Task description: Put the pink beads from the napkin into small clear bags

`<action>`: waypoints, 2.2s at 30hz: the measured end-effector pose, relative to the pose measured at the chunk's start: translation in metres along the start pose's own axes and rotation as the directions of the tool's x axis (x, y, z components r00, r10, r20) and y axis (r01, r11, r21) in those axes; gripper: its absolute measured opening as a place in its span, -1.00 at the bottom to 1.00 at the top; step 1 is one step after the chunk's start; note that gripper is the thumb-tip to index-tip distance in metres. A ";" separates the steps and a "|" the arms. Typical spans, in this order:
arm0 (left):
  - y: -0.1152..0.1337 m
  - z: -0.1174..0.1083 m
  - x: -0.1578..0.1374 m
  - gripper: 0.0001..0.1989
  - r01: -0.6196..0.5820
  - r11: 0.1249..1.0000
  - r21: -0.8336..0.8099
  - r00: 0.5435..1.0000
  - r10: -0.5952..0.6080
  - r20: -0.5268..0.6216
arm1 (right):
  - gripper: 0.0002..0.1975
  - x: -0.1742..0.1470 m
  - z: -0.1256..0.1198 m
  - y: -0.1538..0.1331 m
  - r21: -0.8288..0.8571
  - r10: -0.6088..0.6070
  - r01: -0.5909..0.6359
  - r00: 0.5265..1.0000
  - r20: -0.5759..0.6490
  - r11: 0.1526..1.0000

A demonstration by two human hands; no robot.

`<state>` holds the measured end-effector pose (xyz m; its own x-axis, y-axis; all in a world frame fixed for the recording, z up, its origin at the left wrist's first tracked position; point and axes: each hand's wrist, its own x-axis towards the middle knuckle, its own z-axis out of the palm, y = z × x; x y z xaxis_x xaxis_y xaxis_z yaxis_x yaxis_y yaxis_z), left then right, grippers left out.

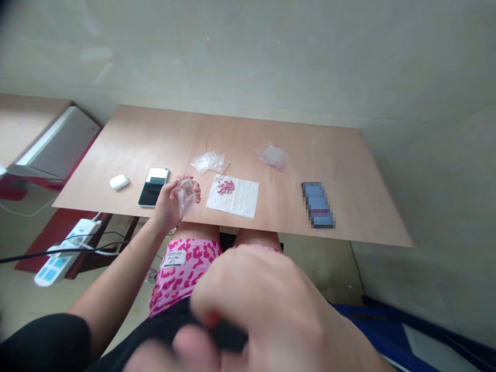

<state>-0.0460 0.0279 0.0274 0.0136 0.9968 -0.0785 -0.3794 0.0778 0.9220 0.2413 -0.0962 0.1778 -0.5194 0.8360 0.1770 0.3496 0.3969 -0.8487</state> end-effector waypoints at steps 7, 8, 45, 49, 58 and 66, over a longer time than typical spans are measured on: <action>-0.011 -0.010 0.005 -0.72 -0.056 0.985 0.161 0.998 0.050 0.043 | -0.83 0.098 0.045 0.133 -0.312 0.221 -0.215 0.975 -0.016 0.926; -0.013 -0.013 0.005 -0.72 -0.069 0.974 0.216 0.997 0.060 0.050 | -0.85 0.106 0.054 0.152 -0.329 0.260 -0.261 0.964 -0.048 0.908; -0.032 -0.031 0.009 -0.58 -0.335 0.458 0.823 0.942 0.138 0.307 | -0.79 0.153 0.105 0.190 0.125 0.367 -0.347 0.899 -0.237 0.930; -0.031 -0.029 0.010 -0.59 -0.337 0.462 0.821 0.941 0.140 0.307 | -0.75 0.157 0.105 0.180 0.163 0.301 -0.279 0.944 -0.135 0.947; -0.029 -0.029 0.009 -0.58 -0.274 0.438 0.856 0.961 0.083 0.265 | -0.90 0.142 0.089 0.225 -0.237 0.296 -0.361 0.917 -0.268 0.902; -0.030 -0.029 0.009 -0.58 -0.275 0.459 0.845 0.961 0.093 0.262 | -0.97 0.146 0.097 0.229 -0.426 0.268 -0.397 0.905 -0.331 0.813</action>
<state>-0.0611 0.0344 -0.0114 0.2201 0.9692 0.1101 0.6038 -0.2241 0.7650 0.1699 0.0794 -0.0389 -0.1183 0.9882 0.0971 0.8229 0.1523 -0.5474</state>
